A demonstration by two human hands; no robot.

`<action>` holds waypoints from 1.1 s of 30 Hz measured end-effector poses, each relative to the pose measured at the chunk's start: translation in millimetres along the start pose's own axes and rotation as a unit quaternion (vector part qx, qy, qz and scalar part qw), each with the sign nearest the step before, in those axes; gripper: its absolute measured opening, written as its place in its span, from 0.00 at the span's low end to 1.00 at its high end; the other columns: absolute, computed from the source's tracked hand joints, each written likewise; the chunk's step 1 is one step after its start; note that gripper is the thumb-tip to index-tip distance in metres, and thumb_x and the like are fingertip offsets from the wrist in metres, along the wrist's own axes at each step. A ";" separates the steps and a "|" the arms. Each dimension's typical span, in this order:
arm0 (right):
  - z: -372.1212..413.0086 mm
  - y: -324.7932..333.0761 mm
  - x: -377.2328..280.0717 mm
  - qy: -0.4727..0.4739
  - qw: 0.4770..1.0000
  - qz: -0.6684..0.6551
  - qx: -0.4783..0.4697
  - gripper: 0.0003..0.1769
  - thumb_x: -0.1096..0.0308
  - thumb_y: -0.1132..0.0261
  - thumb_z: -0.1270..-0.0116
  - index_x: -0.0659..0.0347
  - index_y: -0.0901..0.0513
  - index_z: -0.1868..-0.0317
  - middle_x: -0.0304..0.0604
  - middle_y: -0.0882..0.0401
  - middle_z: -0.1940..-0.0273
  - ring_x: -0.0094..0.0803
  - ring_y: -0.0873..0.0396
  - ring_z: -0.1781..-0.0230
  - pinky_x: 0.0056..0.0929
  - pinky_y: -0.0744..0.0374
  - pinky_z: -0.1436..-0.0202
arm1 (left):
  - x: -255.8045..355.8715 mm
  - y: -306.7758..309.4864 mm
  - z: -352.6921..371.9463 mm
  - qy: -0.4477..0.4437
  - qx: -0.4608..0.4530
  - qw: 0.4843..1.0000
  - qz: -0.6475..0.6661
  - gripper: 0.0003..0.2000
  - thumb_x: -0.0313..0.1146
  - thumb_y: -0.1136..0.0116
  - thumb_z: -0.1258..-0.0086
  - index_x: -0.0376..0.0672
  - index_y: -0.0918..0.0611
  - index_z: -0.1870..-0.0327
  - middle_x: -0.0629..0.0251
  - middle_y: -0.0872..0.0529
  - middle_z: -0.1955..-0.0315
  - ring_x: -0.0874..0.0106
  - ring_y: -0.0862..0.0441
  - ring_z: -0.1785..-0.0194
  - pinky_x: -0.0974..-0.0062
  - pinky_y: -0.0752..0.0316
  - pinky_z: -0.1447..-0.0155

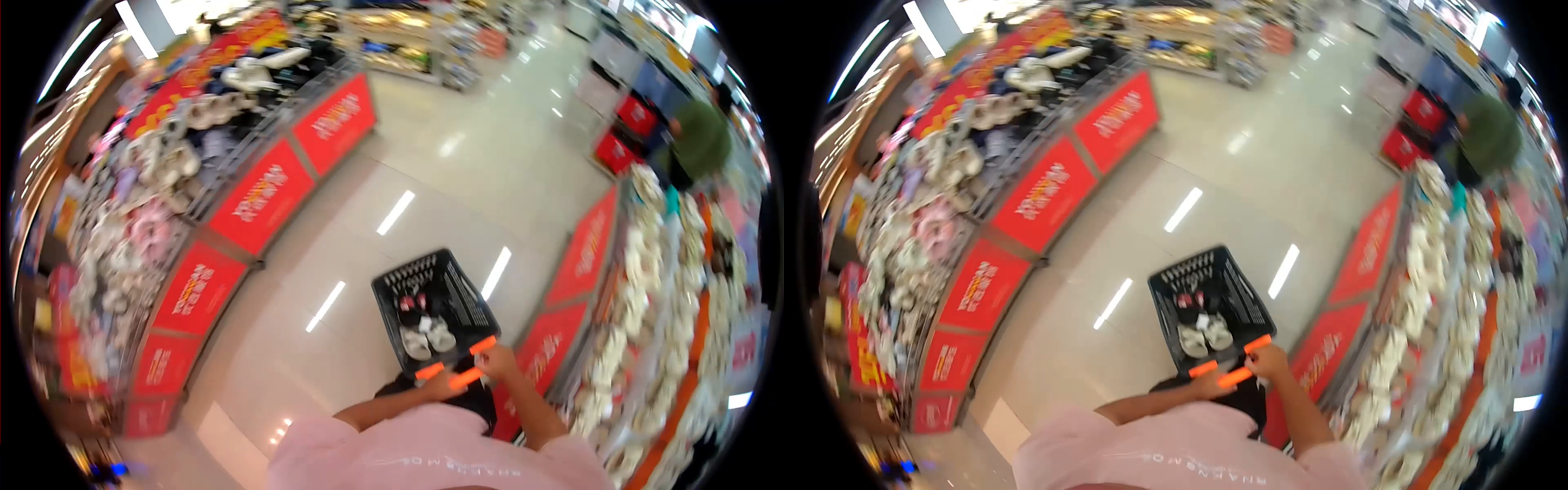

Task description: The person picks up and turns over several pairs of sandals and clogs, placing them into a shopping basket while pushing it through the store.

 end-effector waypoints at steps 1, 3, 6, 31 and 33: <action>-15.7 13.6 3.3 0.042 0.999 -0.019 0.016 0.13 0.53 0.35 0.49 0.54 0.16 0.76 0.42 0.17 0.75 0.44 0.17 0.68 0.45 0.19 0.64 | 9.2 -1.7 -6.7 0.010 0.071 0.997 -0.030 0.23 0.54 0.36 0.36 0.41 0.15 0.58 0.55 0.15 0.72 0.63 0.15 0.66 0.65 0.24 0.59; -50.4 32.7 10.7 0.083 0.996 -0.038 -0.003 0.13 0.54 0.35 0.49 0.55 0.17 0.76 0.42 0.18 0.75 0.44 0.18 0.68 0.45 0.19 0.63 | 6.9 -19.6 -27.6 0.030 0.146 0.988 -0.036 0.22 0.54 0.37 0.36 0.41 0.16 0.56 0.54 0.14 0.70 0.60 0.15 0.64 0.64 0.23 0.57; -100.7 41.6 15.7 0.136 0.990 -0.037 -0.007 0.12 0.55 0.34 0.49 0.56 0.17 0.75 0.42 0.18 0.72 0.45 0.19 0.61 0.44 0.19 0.59 | 18.7 -15.9 -56.5 0.068 0.193 0.979 -0.018 0.22 0.53 0.37 0.35 0.40 0.17 0.56 0.52 0.14 0.68 0.58 0.16 0.63 0.63 0.24 0.57; -321.1 -67.4 -179.0 0.349 0.916 0.042 -0.196 0.13 0.66 0.45 0.33 0.58 0.14 0.61 0.50 0.21 0.48 0.48 0.21 0.49 0.43 0.21 0.45 | -16.6 101.4 -73.8 0.074 0.476 0.793 0.373 0.17 0.47 0.38 0.31 0.39 0.21 0.65 0.70 0.23 0.82 0.76 0.25 0.77 0.71 0.29 0.69; -319.2 -75.5 -208.8 0.348 0.914 0.048 -0.203 0.12 0.66 0.44 0.33 0.57 0.13 0.61 0.50 0.21 0.50 0.48 0.21 0.49 0.43 0.22 0.45 | -25.6 108.8 -61.0 0.052 0.519 0.758 0.391 0.17 0.47 0.38 0.31 0.39 0.21 0.65 0.70 0.23 0.82 0.76 0.25 0.77 0.71 0.29 0.69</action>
Point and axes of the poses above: each hand's wrist, its own z-axis away from the middle knuckle, its own y-axis out of the back of the hand, x = y × z, the point moved 1 cm from there along -z, towards the middle knuckle
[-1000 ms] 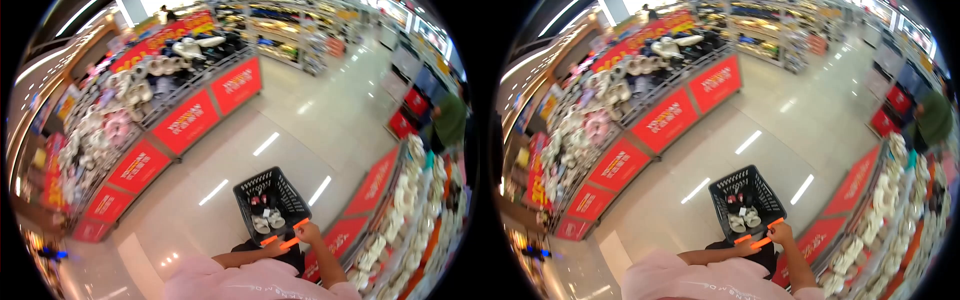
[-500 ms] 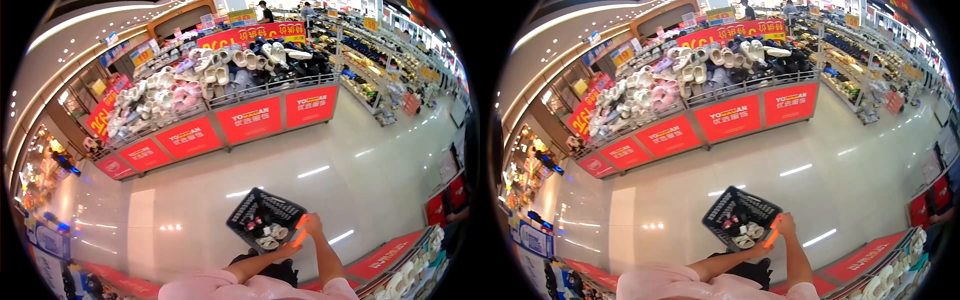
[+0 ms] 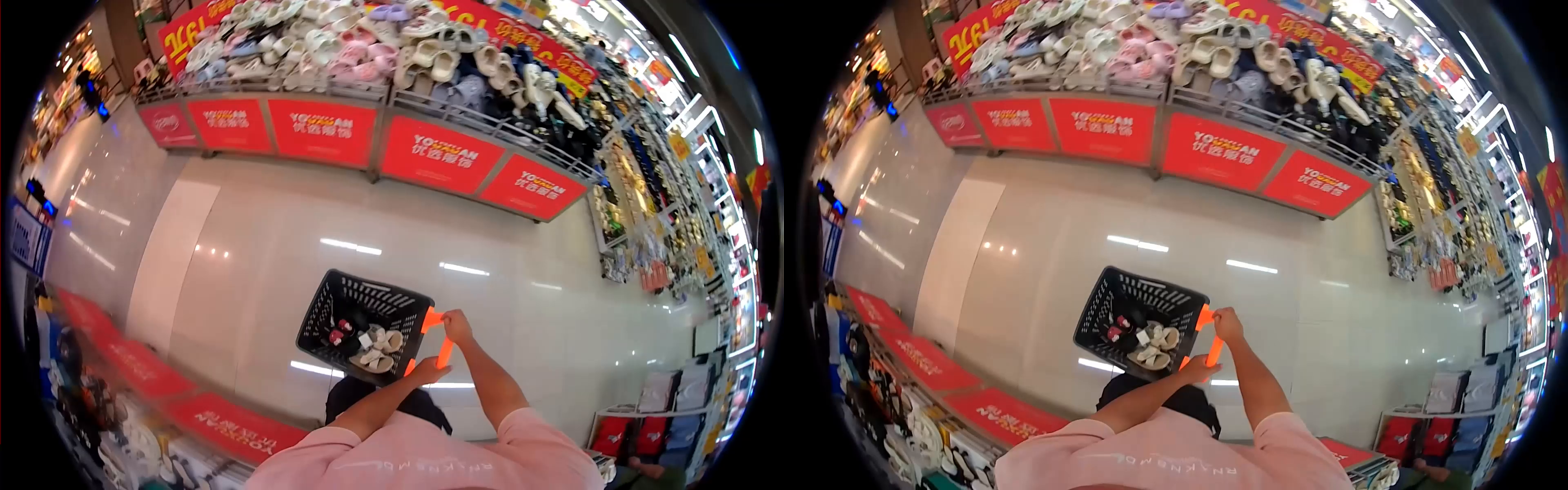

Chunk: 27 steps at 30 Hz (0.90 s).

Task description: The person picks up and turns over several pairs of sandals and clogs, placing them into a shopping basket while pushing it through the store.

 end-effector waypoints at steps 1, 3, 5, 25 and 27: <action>-4.9 -9.1 -5.6 -0.001 1.000 0.000 -0.011 0.12 0.66 0.44 0.33 0.57 0.13 0.62 0.51 0.20 0.51 0.48 0.21 0.49 0.43 0.22 0.45 | -6.9 2.0 2.1 -0.006 0.024 0.999 0.022 0.17 0.47 0.38 0.31 0.38 0.21 0.66 0.69 0.23 0.82 0.76 0.25 0.77 0.71 0.29 0.69; -25.4 -19.6 -16.2 0.066 0.998 -0.002 -0.023 0.12 0.68 0.45 0.33 0.60 0.14 0.62 0.53 0.21 0.54 0.49 0.20 0.52 0.42 0.21 0.47 | -15.6 13.1 -5.9 -0.045 0.062 0.997 0.015 0.16 0.45 0.37 0.32 0.38 0.21 0.65 0.66 0.21 0.80 0.74 0.24 0.76 0.70 0.27 0.68; -48.0 -35.3 -27.6 0.137 0.989 -0.035 -0.029 0.11 0.71 0.45 0.33 0.64 0.16 0.63 0.55 0.21 0.56 0.48 0.18 0.58 0.42 0.20 0.51 | -23.8 29.8 -10.7 -0.111 0.136 0.984 -0.014 0.15 0.43 0.37 0.33 0.37 0.21 0.64 0.65 0.20 0.78 0.73 0.23 0.76 0.70 0.27 0.67; -125.5 -134.3 -268.3 0.625 0.727 0.087 -0.270 0.16 0.57 0.41 0.43 0.57 0.15 0.80 0.47 0.19 0.79 0.46 0.18 0.73 0.47 0.22 0.67 | -9.6 173.0 73.6 0.148 0.548 0.817 -0.102 0.23 0.54 0.41 0.34 0.37 0.16 0.67 0.48 0.15 0.72 0.50 0.16 0.64 0.58 0.24 0.57; -125.9 -134.7 -263.4 0.591 0.769 0.022 -0.242 0.17 0.56 0.41 0.44 0.58 0.17 0.81 0.48 0.19 0.80 0.49 0.19 0.77 0.47 0.22 0.71 | 6.3 167.4 67.6 0.197 0.573 0.792 -0.081 0.26 0.57 0.42 0.34 0.37 0.16 0.70 0.47 0.15 0.73 0.49 0.16 0.64 0.57 0.23 0.58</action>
Point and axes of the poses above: each hand's wrist, its own z-axis away from the middle knuckle, its own y-axis out of the back of the hand, x = y × z, the point moved 1 cm from there along -z, towards the middle knuckle
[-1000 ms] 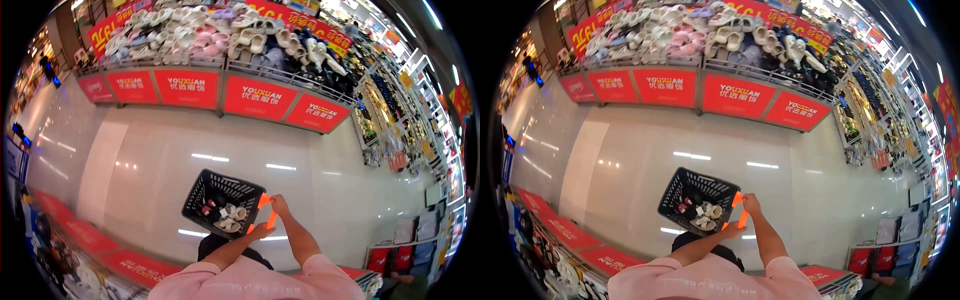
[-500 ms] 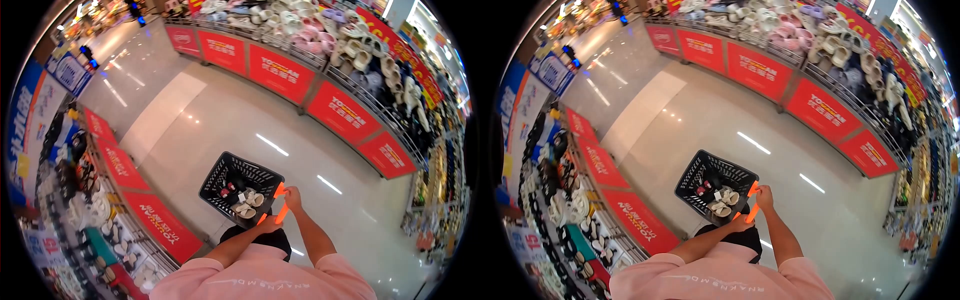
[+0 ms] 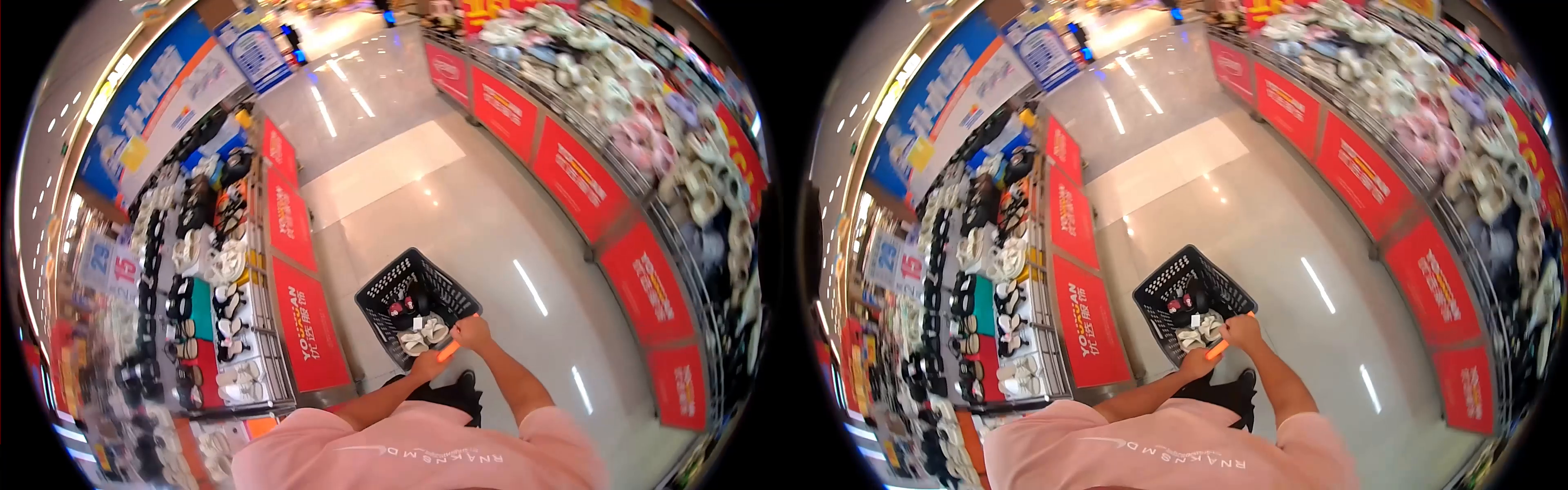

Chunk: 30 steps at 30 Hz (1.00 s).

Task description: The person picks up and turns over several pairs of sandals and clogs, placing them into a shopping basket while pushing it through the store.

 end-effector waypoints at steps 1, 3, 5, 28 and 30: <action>-22.5 0.0 -1.6 -0.020 1.000 -0.001 -0.019 0.17 0.56 0.41 0.44 0.59 0.17 0.81 0.48 0.19 0.79 0.49 0.19 0.76 0.47 0.21 0.71 | 13.7 19.2 -3.3 0.028 0.031 0.999 0.010 0.24 0.57 0.41 0.37 0.39 0.15 0.71 0.47 0.15 0.73 0.49 0.16 0.64 0.55 0.23 0.58; -44.4 -3.6 -7.8 -0.036 0.999 -0.020 -0.032 0.17 0.55 0.40 0.44 0.59 0.16 0.79 0.49 0.18 0.78 0.50 0.19 0.75 0.47 0.20 0.70 | 2.6 28.0 -16.5 0.036 0.061 0.997 -0.025 0.23 0.56 0.41 0.39 0.42 0.13 0.68 0.48 0.14 0.72 0.50 0.15 0.64 0.55 0.22 0.56; -61.4 -8.6 -12.0 -0.034 0.998 -0.012 -0.055 0.16 0.55 0.40 0.44 0.59 0.16 0.79 0.49 0.18 0.78 0.50 0.18 0.74 0.47 0.20 0.69 | 0.3 38.2 -22.9 0.033 0.096 0.992 -0.079 0.20 0.55 0.40 0.42 0.45 0.11 0.66 0.51 0.13 0.72 0.52 0.14 0.65 0.54 0.20 0.55; -370.2 -102.4 -82.4 -0.047 0.975 0.049 -0.213 0.15 0.54 0.39 0.41 0.57 0.15 0.69 0.52 0.16 0.68 0.53 0.18 0.63 0.48 0.21 0.59 | -127.7 285.6 -192.6 0.046 0.079 0.996 0.011 0.22 0.51 0.37 0.47 0.39 0.12 0.63 0.50 0.13 0.60 0.56 0.16 0.53 0.59 0.21 0.50; -391.0 -110.7 -92.4 -0.049 0.975 0.053 -0.210 0.16 0.54 0.40 0.40 0.58 0.15 0.68 0.53 0.16 0.67 0.54 0.18 0.62 0.49 0.21 0.58 | -142.8 300.6 -206.6 0.030 0.075 0.997 0.013 0.22 0.51 0.37 0.47 0.39 0.12 0.62 0.51 0.13 0.60 0.55 0.16 0.53 0.59 0.21 0.49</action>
Point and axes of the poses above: each hand's wrist, its own z-axis away from the middle knuckle, its own y-axis out of the back of the hand, x = y × z, the point moved 1 cm from there along -z, towards the middle knuckle
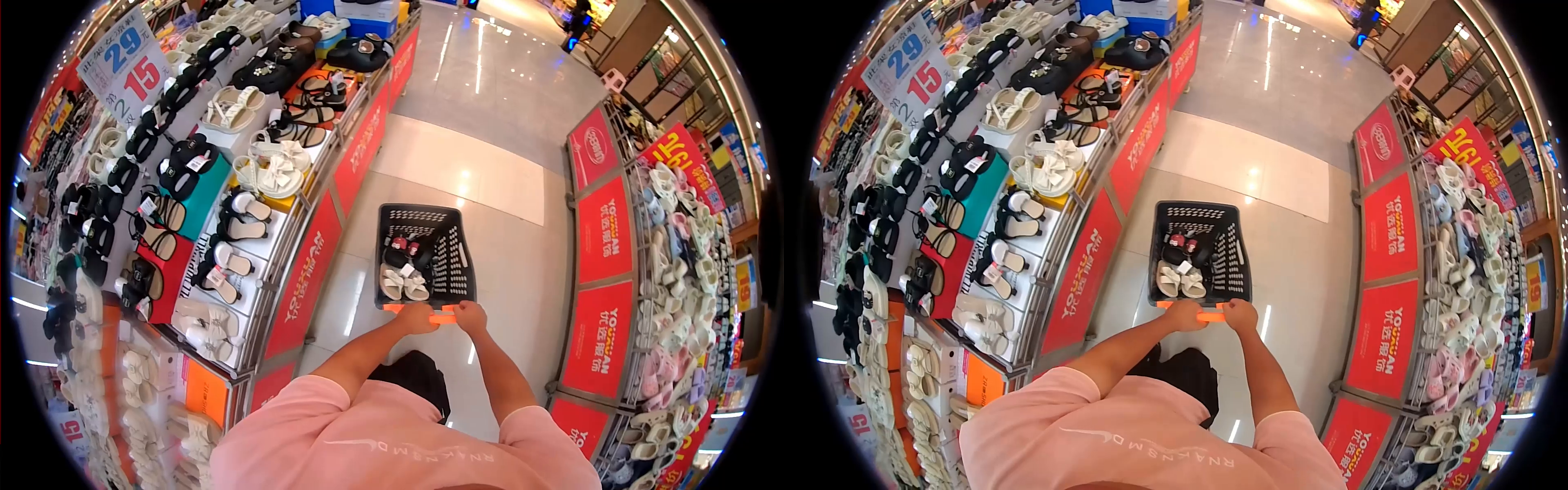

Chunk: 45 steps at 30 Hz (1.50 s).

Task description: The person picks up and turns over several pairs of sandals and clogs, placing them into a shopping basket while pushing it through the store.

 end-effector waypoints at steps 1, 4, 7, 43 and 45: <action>-9.0 2.0 -4.9 -0.003 1.000 -0.002 0.005 0.17 0.54 0.40 0.40 0.58 0.15 0.68 0.54 0.16 0.67 0.54 0.18 0.62 0.49 0.21 0.58 | -4.6 7.2 -6.1 0.001 0.002 1.000 0.010 0.23 0.51 0.37 0.49 0.39 0.12 0.62 0.51 0.13 0.61 0.55 0.16 0.54 0.59 0.21 0.50; -42.7 3.8 -17.2 -0.015 1.000 -0.006 0.012 0.18 0.53 0.42 0.39 0.59 0.15 0.69 0.54 0.16 0.67 0.56 0.18 0.63 0.50 0.21 0.59 | -16.3 39.8 -32.1 0.017 -0.016 1.000 0.008 0.24 0.51 0.36 0.51 0.39 0.12 0.62 0.51 0.12 0.63 0.54 0.15 0.56 0.59 0.21 0.51; -83.7 5.2 -27.0 -0.009 1.000 -0.010 0.025 0.19 0.53 0.43 0.39 0.59 0.15 0.71 0.54 0.16 0.69 0.55 0.18 0.65 0.50 0.21 0.61 | -31.8 62.9 -64.8 0.019 0.006 1.000 0.013 0.22 0.52 0.36 0.53 0.41 0.12 0.66 0.52 0.12 0.66 0.53 0.15 0.59 0.57 0.20 0.54; -445.4 65.9 -130.0 -0.075 0.997 0.008 0.008 0.23 0.50 0.46 0.36 0.60 0.12 0.64 0.56 0.14 0.67 0.53 0.15 0.63 0.46 0.20 0.57 | -153.4 312.7 -367.0 -0.039 0.055 0.997 -0.024 0.19 0.46 0.32 0.58 0.49 0.13 0.63 0.62 0.12 0.65 0.59 0.14 0.58 0.56 0.21 0.61; -449.9 74.6 -133.6 -0.079 0.996 -0.009 0.027 0.23 0.50 0.45 0.36 0.61 0.12 0.65 0.55 0.14 0.69 0.52 0.15 0.65 0.46 0.20 0.58 | -150.9 320.3 -380.1 -0.045 0.041 0.998 -0.025 0.20 0.46 0.32 0.58 0.48 0.14 0.63 0.62 0.12 0.65 0.59 0.14 0.58 0.55 0.21 0.61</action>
Point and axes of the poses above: each hand's wrist, its own z-axis away from the middle knuckle, its own y-axis out of the back of the hand, x = y × z, the point moved 1 cm from there along -z, towards the middle knuckle
